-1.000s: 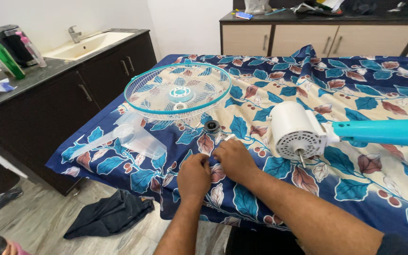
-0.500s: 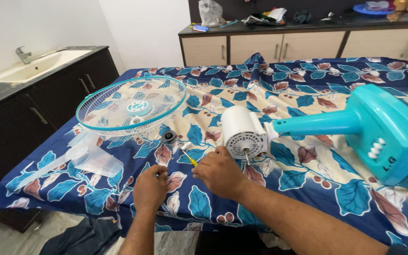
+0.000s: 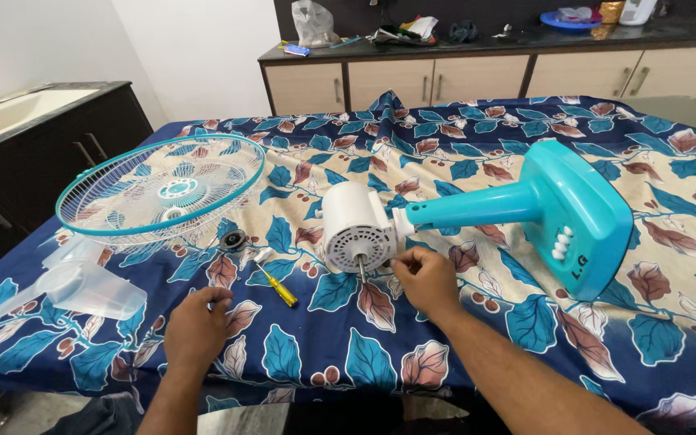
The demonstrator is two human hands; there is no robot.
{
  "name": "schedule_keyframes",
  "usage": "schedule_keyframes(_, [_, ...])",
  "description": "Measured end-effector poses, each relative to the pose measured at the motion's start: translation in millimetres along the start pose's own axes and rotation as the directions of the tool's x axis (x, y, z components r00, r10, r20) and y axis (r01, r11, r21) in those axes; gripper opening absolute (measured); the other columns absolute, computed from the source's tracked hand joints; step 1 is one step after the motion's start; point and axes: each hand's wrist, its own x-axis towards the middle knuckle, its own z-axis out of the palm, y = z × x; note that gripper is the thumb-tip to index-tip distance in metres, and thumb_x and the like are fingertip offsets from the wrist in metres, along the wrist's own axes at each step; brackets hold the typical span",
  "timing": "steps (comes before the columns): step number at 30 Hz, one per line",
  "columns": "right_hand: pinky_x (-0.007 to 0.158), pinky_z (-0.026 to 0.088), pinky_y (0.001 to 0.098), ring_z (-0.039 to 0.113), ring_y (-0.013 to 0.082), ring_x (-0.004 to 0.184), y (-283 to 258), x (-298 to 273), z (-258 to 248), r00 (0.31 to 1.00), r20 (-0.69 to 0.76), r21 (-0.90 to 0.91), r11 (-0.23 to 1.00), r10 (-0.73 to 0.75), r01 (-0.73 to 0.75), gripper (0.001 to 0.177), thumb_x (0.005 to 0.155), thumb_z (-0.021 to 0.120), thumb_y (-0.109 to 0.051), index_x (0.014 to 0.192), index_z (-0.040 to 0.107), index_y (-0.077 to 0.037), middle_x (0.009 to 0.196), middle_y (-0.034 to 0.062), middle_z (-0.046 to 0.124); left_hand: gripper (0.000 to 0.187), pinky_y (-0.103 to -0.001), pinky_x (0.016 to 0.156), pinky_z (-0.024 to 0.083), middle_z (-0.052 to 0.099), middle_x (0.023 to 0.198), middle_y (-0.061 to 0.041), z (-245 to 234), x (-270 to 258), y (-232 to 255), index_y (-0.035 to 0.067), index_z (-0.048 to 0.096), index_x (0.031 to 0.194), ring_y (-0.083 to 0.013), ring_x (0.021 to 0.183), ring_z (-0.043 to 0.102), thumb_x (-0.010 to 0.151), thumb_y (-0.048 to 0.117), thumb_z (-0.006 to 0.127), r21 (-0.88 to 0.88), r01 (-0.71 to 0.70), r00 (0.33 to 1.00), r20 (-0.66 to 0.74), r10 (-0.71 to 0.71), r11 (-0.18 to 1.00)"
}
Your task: The person uses a yellow screwdriver to tighten screws on the motor housing of a disassembled table fan. They repeatedly insert and remove a metal shaft component while securing the assembly on a table.
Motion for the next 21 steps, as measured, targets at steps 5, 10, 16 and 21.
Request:
schedule_keyframes(5, [0.058,0.052,0.0289,0.068,0.0128,0.063,21.2,6.2,8.4,0.995,0.037,0.126,0.988,0.089,-0.093,0.017,0.085,0.076,-0.018,0.089,0.077,-0.001,0.075,0.0081,0.077,0.015,-0.043,0.078,0.055,0.076,0.099,-0.008,23.8,-8.5,44.8,0.016,0.079,0.098,-0.0305,0.089,0.072,0.087,0.024,0.073,0.012,-0.114,0.991,0.065,0.113,0.993])
schedule_keyframes(10, [0.058,0.053,0.0274,0.070,0.0100,0.061,14.3,-1.3,5.3,0.996,0.084,0.016,0.999,0.038,-0.039,0.018,0.084,0.076,-0.020,0.089,0.077,-0.002,0.074,0.0062,0.078,0.011,-0.042,0.081,0.054,0.075,0.098,-0.007,40.5,-22.0,76.7,0.017,0.078,0.095,-0.0306,0.094,0.070,0.087,0.023,0.073,-0.034,-0.306,0.930,0.202,0.306,0.951])
schedule_keyframes(16, [0.057,0.052,0.0290,0.067,0.0115,0.061,6.6,-2.5,0.9,0.993,0.114,0.079,0.997,0.017,-0.026,0.018,0.085,0.076,-0.020,0.089,0.078,-0.003,0.074,0.0066,0.078,0.013,-0.042,0.078,0.055,0.075,0.097,-0.007,23.0,-14.8,57.7,0.019,0.078,0.097,-0.0296,0.090,0.072,0.086,0.024,0.072,-0.003,-0.116,0.982,0.149,0.115,0.993])
schedule_keyframes(21, [0.058,0.053,0.0295,0.070,0.0130,0.061,-0.3,-3.4,0.1,0.992,0.122,-0.083,0.996,0.031,-0.021,0.019,0.084,0.078,-0.022,0.089,0.079,-0.004,0.073,0.0076,0.077,0.014,-0.041,0.078,0.055,0.077,0.096,-0.008,9.9,-5.0,41.3,0.020,0.078,0.099,-0.0300,0.090,0.073,0.088,0.025,0.072,0.084,-0.070,0.977,0.206,0.051,0.994])
